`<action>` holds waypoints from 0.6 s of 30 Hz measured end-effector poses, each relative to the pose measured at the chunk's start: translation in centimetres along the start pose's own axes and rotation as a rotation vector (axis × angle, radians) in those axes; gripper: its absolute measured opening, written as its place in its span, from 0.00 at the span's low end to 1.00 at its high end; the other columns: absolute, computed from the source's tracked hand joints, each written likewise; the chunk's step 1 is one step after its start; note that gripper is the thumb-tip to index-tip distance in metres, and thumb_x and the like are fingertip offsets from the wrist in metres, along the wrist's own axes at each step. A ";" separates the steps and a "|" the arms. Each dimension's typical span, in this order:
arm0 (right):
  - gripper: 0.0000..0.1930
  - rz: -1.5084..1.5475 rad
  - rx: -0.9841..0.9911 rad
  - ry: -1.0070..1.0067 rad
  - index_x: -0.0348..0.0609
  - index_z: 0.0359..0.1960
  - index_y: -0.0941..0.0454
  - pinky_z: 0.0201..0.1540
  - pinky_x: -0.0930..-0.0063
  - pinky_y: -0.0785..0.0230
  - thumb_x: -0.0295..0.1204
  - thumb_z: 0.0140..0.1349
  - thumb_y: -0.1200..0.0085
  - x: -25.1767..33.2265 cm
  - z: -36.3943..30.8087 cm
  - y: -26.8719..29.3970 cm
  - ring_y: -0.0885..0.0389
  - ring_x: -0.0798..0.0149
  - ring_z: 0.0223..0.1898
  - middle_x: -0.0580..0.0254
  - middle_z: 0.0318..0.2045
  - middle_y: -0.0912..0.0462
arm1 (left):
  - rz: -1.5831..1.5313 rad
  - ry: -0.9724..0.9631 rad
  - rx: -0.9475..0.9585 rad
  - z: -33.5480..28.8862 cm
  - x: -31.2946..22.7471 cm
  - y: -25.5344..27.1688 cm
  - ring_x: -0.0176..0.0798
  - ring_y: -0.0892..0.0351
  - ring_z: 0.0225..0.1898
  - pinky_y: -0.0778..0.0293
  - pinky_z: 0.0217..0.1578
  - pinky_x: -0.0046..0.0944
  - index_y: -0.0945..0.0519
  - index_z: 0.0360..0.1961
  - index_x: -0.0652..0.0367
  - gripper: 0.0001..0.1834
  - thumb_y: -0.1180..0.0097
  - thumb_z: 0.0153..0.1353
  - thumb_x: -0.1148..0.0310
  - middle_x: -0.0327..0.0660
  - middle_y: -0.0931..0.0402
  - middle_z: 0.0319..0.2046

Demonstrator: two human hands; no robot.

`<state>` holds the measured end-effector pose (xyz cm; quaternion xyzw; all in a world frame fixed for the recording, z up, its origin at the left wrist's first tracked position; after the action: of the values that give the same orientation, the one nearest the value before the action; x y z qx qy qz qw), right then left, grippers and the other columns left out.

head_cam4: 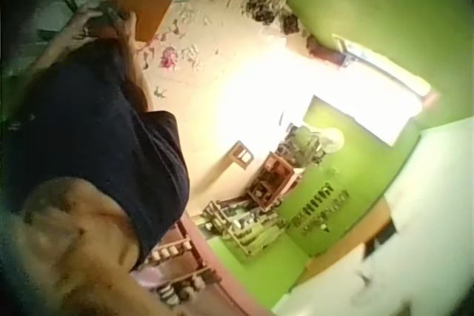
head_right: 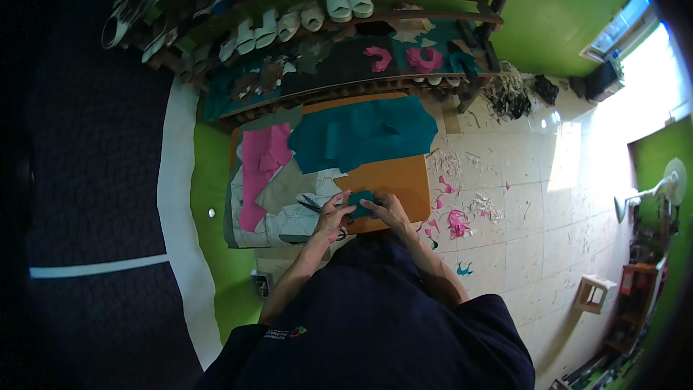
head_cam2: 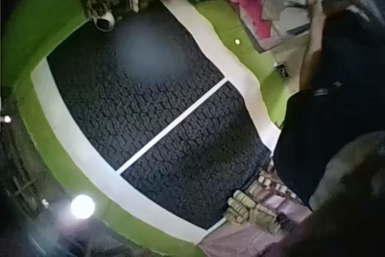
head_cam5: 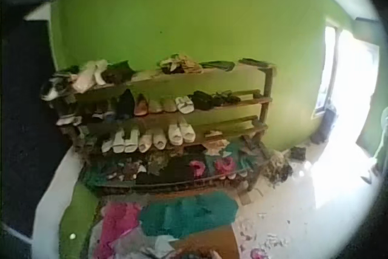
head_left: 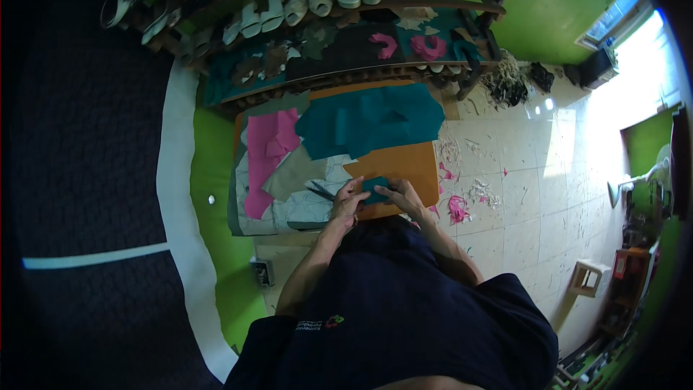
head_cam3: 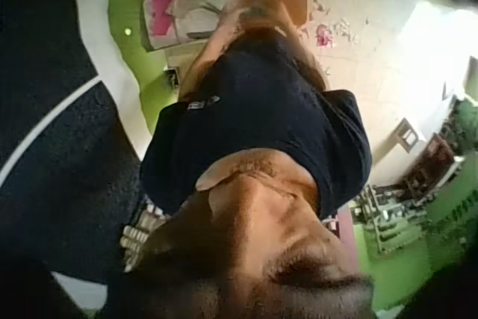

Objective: The person is cutting pieces of pink and teal fabric using scissors on a wooden table.

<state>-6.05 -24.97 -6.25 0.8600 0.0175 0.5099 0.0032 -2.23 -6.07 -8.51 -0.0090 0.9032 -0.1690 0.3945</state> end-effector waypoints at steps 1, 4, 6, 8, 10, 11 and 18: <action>0.27 0.018 0.005 -0.020 0.31 0.52 0.22 0.41 0.72 0.19 0.43 0.62 0.36 -0.3 -0.5 -0.2 0.16 0.66 0.41 0.55 0.43 0.16 | -0.011 -0.006 -0.007 -0.3 0.3 0.0 0.27 0.27 0.21 0.30 0.20 0.30 0.31 0.66 0.55 0.32 0.37 0.60 0.79 0.34 0.24 0.28; 0.25 0.079 0.018 -0.030 0.28 0.50 0.20 0.42 0.73 0.19 0.40 0.61 0.34 -0.6 -1.1 -0.8 0.16 0.66 0.43 0.54 0.43 0.16 | 0.078 -0.092 0.037 -1.2 0.9 0.3 0.27 0.27 0.21 0.31 0.19 0.30 0.31 0.65 0.55 0.32 0.37 0.60 0.78 0.35 0.23 0.30; 0.25 0.129 0.003 -0.021 0.30 0.51 0.20 0.42 0.72 0.19 0.40 0.61 0.34 -0.8 -2.0 -1.1 0.16 0.66 0.44 0.54 0.44 0.16 | 0.088 -0.064 0.053 -2.1 1.1 1.2 0.26 0.27 0.21 0.32 0.19 0.28 0.31 0.65 0.54 0.33 0.37 0.59 0.78 0.35 0.21 0.29; 0.24 0.073 0.017 -0.053 0.31 0.51 0.19 0.44 0.69 0.20 0.39 0.62 0.35 -0.6 -2.7 -1.8 0.17 0.65 0.46 0.55 0.44 0.15 | 0.091 -0.079 0.051 -2.8 0.8 1.3 0.26 0.27 0.21 0.34 0.18 0.26 0.30 0.65 0.54 0.33 0.36 0.58 0.80 0.36 0.19 0.29; 0.23 0.118 0.007 -0.033 0.32 0.51 0.19 0.46 0.69 0.21 0.39 0.62 0.35 -0.5 -3.6 -2.0 0.17 0.65 0.46 0.56 0.44 0.15 | 0.095 -0.053 0.113 -3.4 0.1 1.7 0.32 0.22 0.32 0.26 0.28 0.31 0.31 0.65 0.57 0.33 0.37 0.58 0.81 0.42 0.19 0.38; 0.23 0.156 0.043 -0.011 0.33 0.51 0.19 0.47 0.68 0.21 0.39 0.62 0.35 -0.5 -3.9 -2.4 0.17 0.65 0.46 0.56 0.44 0.15 | 0.085 -0.038 0.131 -3.7 0.3 2.0 0.38 0.16 0.43 0.19 0.38 0.35 0.32 0.65 0.60 0.33 0.38 0.58 0.82 0.48 0.18 0.46; 0.19 0.163 -0.002 -0.030 0.33 0.48 0.18 0.47 0.70 0.20 0.37 0.64 0.37 0.6 -4.6 -1.8 0.17 0.65 0.45 0.57 0.41 0.15 | 0.041 -0.064 0.080 -3.1 0.6 1.4 0.31 0.19 0.27 0.26 0.23 0.30 0.29 0.63 0.57 0.30 0.37 0.58 0.81 0.42 0.17 0.36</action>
<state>-9.88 -23.17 -3.55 0.8661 -0.0533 0.4957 -0.0371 -4.67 -3.94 -7.38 0.0200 0.8826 -0.1965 0.4266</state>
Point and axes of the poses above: each hand's wrist, its own z-axis towards the middle knuckle, its own y-axis out of the back of the hand, x = y × z, the point moved 2 cm from there along z, towards the middle knuckle
